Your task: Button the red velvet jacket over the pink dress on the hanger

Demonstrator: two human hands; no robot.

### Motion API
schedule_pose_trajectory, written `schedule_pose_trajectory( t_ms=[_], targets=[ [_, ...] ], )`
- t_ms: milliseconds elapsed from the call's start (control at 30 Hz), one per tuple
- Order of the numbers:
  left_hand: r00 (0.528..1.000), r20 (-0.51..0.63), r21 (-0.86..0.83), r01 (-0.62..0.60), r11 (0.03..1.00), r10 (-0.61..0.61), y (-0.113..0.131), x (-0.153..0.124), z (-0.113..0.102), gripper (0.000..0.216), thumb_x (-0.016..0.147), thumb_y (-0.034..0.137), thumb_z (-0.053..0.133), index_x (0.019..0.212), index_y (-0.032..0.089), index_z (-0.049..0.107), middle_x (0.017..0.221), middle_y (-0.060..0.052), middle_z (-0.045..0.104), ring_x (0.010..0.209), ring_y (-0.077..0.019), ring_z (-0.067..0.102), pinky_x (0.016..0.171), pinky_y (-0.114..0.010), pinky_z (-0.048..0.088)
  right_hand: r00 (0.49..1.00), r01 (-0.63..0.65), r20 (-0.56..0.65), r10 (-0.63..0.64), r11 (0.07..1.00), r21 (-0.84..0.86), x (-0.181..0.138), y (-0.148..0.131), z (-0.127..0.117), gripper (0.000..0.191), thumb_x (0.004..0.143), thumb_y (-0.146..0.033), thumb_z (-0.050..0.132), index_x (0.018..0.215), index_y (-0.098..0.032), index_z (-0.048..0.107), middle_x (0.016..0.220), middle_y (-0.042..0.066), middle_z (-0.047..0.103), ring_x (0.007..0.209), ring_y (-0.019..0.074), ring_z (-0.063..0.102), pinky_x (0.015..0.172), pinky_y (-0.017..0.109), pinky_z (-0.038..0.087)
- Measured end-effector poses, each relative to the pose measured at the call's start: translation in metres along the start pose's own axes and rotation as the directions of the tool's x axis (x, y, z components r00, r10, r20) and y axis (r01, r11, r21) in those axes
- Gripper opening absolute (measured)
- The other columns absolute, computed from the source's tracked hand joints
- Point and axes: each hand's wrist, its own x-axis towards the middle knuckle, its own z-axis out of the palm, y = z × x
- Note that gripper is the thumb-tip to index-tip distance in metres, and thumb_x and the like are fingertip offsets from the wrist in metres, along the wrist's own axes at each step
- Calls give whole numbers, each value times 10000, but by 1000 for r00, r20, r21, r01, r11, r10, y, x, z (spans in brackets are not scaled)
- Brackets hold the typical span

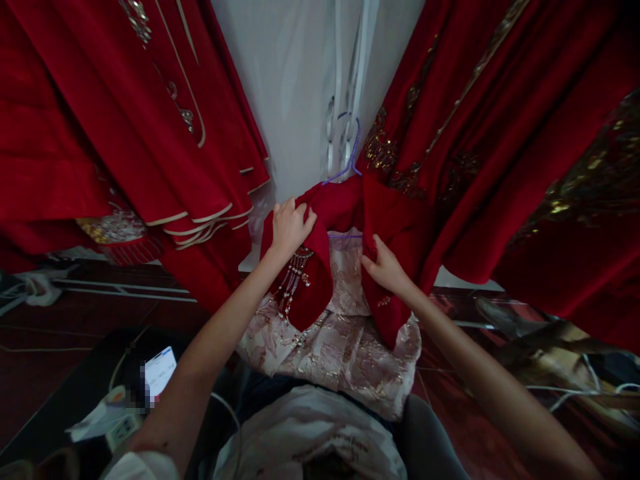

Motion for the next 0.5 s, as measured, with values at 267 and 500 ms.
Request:
schedule_pose_trajectory(
  t_ms=[267,500],
  targets=[
    [993,-104,-199,30,980,-52,2,-2,-18,258,936,372,452,869,166,593,1132,-148,536,1144,-287,496,983,-446,393,938,-59,328,108,986,-157,-38,13,-53,380,755,-340,593,1113,-214,586,997,104,723,882,319,696,797,449,545],
    [996,80,-350,-2,937,32,68,-6,-18,102,901,285,498,856,196,477,859,-67,566,791,-209,589,760,-344,474,944,40,328,-36,999,-6,-47,-14,7,152,832,-288,524,973,-256,570,935,83,720,869,294,698,774,427,547]
  ],
)
